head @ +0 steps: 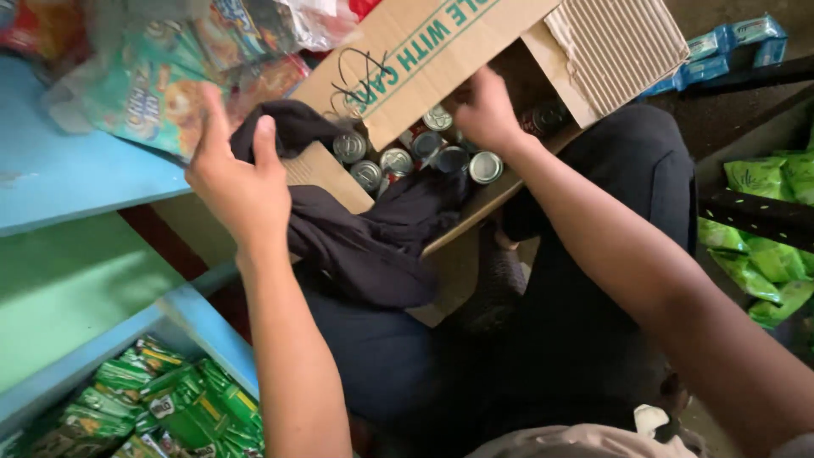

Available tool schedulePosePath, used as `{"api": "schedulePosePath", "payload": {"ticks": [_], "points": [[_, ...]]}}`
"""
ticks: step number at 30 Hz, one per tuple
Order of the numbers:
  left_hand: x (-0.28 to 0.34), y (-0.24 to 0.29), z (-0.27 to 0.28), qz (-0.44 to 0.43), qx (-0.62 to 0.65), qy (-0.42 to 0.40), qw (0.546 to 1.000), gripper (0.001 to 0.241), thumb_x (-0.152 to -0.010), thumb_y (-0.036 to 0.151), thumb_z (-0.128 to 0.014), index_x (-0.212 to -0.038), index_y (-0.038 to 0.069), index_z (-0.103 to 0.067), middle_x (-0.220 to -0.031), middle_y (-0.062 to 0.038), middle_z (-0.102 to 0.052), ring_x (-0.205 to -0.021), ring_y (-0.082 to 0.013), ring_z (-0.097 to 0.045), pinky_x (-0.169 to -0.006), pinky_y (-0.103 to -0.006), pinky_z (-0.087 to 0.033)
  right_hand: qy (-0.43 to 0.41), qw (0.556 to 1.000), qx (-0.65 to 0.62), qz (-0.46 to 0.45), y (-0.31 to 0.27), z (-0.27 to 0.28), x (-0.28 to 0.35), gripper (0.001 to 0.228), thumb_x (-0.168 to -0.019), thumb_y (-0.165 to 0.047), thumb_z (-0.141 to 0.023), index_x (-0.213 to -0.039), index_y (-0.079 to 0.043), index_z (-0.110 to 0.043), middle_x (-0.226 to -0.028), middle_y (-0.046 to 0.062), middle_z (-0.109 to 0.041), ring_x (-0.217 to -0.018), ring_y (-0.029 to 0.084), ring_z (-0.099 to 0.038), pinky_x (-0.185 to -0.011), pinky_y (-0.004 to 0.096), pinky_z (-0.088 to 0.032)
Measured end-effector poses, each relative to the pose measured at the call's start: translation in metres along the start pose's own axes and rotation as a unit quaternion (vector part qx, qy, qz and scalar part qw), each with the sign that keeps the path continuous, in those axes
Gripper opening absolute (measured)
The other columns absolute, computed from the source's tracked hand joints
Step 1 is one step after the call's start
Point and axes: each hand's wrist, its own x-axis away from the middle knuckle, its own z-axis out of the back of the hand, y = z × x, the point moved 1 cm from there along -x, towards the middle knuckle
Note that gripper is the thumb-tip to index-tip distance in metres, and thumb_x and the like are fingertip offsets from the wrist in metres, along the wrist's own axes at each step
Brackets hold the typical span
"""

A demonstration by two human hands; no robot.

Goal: Restocking canned sardines from a cardboard box onto store shelves after wiping them with a cloth.

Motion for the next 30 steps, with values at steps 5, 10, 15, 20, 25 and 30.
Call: {"api": "schedulePosePath", "payload": {"ticks": [5,10,15,20,25,30], "points": [[0.028,0.016,0.008,-0.012,0.011,-0.027,0.999,0.022,-0.095,0.02,-0.081,-0.113,0.006,-0.078,-0.101,-0.014,-0.078,-0.095,-0.0402,-0.073,-0.084,-0.0492,-0.055,0.003,0.986,0.165,0.034,-0.01,-0.028,-0.02,0.055,-0.065,0.01,-0.072,-0.118,0.001,-0.062,-0.114,0.019,-0.069,-0.099,0.039,-0.067,-0.084,0.044,-0.056],[0.144,0.063,0.017,0.232,0.062,-0.086,0.967,0.022,-0.095,0.03,-0.072,-0.084,0.012,-0.073,-0.069,-0.014,-0.069,-0.074,-0.0407,-0.071,-0.064,-0.0463,-0.054,0.061,0.985,0.162,-0.007,0.0,-0.066,-0.039,0.065,-0.061,0.0,-0.082,-0.122,-0.001,-0.059,-0.116,0.017,-0.067,-0.104,0.035,-0.067,-0.089,0.042,-0.055],[0.214,0.058,-0.013,0.166,0.075,-0.1,0.978,0.023,-0.093,0.032,-0.075,-0.103,0.011,-0.075,-0.082,-0.009,-0.072,-0.08,-0.0313,-0.074,-0.068,-0.0418,-0.058,0.103,0.98,0.165,-0.028,0.015,-0.082,-0.037,0.075,-0.058,-0.007,-0.089,-0.125,-0.003,-0.056,-0.118,0.015,-0.065,-0.108,0.032,-0.066,-0.092,0.04,-0.054],[0.205,0.047,-0.021,0.243,0.151,-0.08,0.955,0.027,-0.09,0.036,-0.078,-0.097,0.01,-0.076,-0.079,-0.011,-0.075,-0.076,-0.0347,-0.075,-0.062,-0.0414,-0.059,0.15,0.974,0.164,-0.043,0.021,-0.089,-0.039,0.085,-0.055,-0.013,-0.096,-0.128,-0.005,-0.053,-0.12,0.014,-0.063,-0.112,0.03,-0.065,-0.096,0.038,-0.053],[0.206,0.046,-0.021,0.244,0.154,-0.081,0.954,0.019,-0.087,0.034,-0.08,-0.09,0.015,-0.077,-0.07,-0.01,-0.073,-0.067,-0.0333,-0.074,-0.054,-0.0398,-0.057,0.231,0.953,0.176,-0.082,0.036,-0.075,-0.025,0.1,-0.052,-0.022,-0.106,-0.132,-0.008,-0.049,-0.122,0.011,-0.06,-0.117,0.026,-0.065,-0.101,0.035,-0.052],[0.207,0.046,-0.026,0.239,0.152,-0.063,0.957,0.019,-0.086,0.032,-0.082,-0.089,0.014,-0.078,-0.069,-0.008,-0.073,-0.065,-0.0296,-0.075,-0.055,-0.0357,-0.059,0.217,0.918,0.275,-0.183,0.178,0.026,-0.016,0.075,-0.062,-0.04,-0.098,-0.121,-0.013,-0.06,-0.111,0.01,-0.067,-0.11,0.025,-0.07,-0.09,0.038,-0.056]]}}
